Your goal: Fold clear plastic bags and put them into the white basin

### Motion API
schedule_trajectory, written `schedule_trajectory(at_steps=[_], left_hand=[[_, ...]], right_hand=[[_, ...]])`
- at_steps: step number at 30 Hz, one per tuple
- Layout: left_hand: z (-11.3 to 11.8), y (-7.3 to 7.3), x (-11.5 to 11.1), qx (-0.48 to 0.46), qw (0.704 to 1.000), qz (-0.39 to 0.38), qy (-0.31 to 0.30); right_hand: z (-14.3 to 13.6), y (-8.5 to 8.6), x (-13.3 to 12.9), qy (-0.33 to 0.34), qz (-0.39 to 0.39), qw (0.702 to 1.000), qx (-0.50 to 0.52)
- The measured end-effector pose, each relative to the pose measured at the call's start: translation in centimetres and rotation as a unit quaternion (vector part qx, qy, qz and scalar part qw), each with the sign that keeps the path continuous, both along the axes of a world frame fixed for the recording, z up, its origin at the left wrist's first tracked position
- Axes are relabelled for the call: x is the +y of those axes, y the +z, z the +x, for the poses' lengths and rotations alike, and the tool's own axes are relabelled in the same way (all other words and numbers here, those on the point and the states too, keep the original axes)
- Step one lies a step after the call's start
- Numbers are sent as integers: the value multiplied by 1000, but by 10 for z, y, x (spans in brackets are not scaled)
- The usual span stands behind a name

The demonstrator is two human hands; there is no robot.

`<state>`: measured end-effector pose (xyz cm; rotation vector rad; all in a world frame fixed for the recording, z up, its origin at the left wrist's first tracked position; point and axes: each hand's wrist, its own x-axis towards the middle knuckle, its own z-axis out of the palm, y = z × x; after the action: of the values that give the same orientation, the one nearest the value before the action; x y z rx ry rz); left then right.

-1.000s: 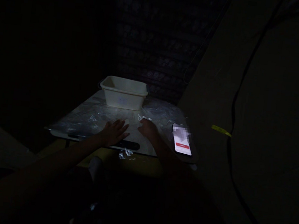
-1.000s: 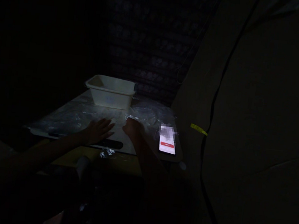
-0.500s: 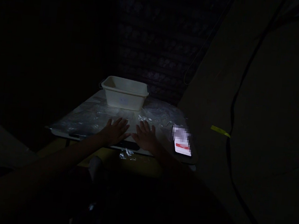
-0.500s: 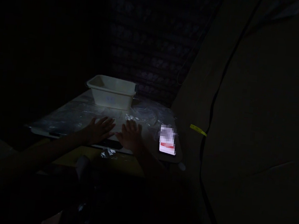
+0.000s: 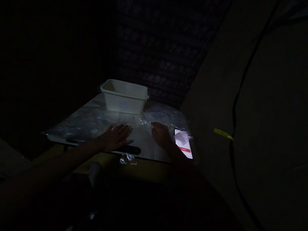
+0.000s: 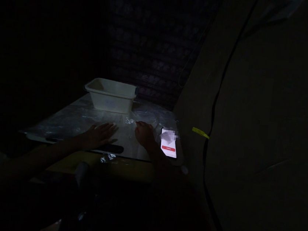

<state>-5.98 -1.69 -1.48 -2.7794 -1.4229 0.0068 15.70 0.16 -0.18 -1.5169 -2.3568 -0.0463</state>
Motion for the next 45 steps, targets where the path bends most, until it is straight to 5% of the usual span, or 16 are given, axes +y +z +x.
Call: schedule_trajectory(at_steps=[5,13,22,27,31,35,45], left_hand=[[-7,7,-23,-8,993,-56,-107],[6,4,-32,-51,984,-31,-169],[-2,13,-43,-261,945,-133,-142],[3,18,-50,-288,931,-152,-165],[4,15,-47,-248,958,-75,-124],[-2,3,-35,-224,972,-4,-77],[-3,-9,-26,-256,965,-10,-55]], right_hand=[[29,-7,-19,47,-22,998,-21],[50,-10,-61,143,-67,987,9],[40,-17,-66,187,-57,980,18],[25,-26,-63,169,-26,980,102],[16,-29,-54,141,-55,976,155],[11,-26,-52,101,-88,969,210],[10,-11,-59,-7,-156,944,291]])
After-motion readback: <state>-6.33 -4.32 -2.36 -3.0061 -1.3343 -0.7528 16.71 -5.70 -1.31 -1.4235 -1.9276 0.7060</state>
